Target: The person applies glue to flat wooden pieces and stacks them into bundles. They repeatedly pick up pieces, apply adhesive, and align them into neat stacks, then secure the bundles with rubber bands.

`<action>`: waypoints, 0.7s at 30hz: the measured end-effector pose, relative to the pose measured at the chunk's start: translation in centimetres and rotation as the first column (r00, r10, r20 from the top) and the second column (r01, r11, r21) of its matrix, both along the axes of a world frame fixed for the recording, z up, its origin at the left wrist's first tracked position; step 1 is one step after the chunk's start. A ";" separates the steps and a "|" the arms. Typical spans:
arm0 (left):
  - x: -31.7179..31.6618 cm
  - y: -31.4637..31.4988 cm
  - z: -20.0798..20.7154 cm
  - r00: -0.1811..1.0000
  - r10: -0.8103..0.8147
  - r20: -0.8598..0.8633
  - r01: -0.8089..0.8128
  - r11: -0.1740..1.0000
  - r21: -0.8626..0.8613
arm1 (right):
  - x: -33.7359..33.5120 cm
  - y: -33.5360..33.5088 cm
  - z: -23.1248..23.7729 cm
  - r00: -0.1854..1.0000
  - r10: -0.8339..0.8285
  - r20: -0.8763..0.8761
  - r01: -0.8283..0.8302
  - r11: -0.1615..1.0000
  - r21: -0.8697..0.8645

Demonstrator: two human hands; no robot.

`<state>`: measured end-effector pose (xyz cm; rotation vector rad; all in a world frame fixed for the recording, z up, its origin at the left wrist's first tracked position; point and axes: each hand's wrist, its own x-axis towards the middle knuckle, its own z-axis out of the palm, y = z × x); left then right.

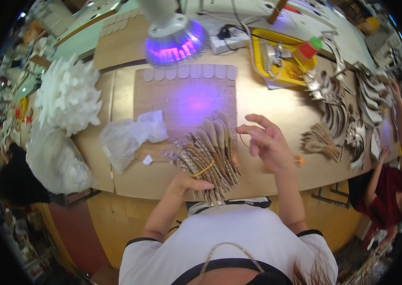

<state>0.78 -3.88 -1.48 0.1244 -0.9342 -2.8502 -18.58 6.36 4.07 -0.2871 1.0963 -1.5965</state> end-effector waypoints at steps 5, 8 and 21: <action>1.7 -0.6 0.2 0.998 -0.038 0.048 0.034 0.996 0.077 | 0.3 0.0 -0.7 0.994 -0.016 0.109 0.032 0.989 -0.146; 1.4 -1.2 0.0 0.982 -0.044 -0.184 0.051 0.998 0.034 | 0.4 -0.1 -2.4 0.980 -0.110 -0.164 0.087 0.986 -0.142; 1.5 -1.2 -0.2 0.998 -0.046 -0.052 0.033 0.972 -0.233 | 4.0 0.1 -3.8 0.968 0.022 -0.250 -0.060 0.987 -0.148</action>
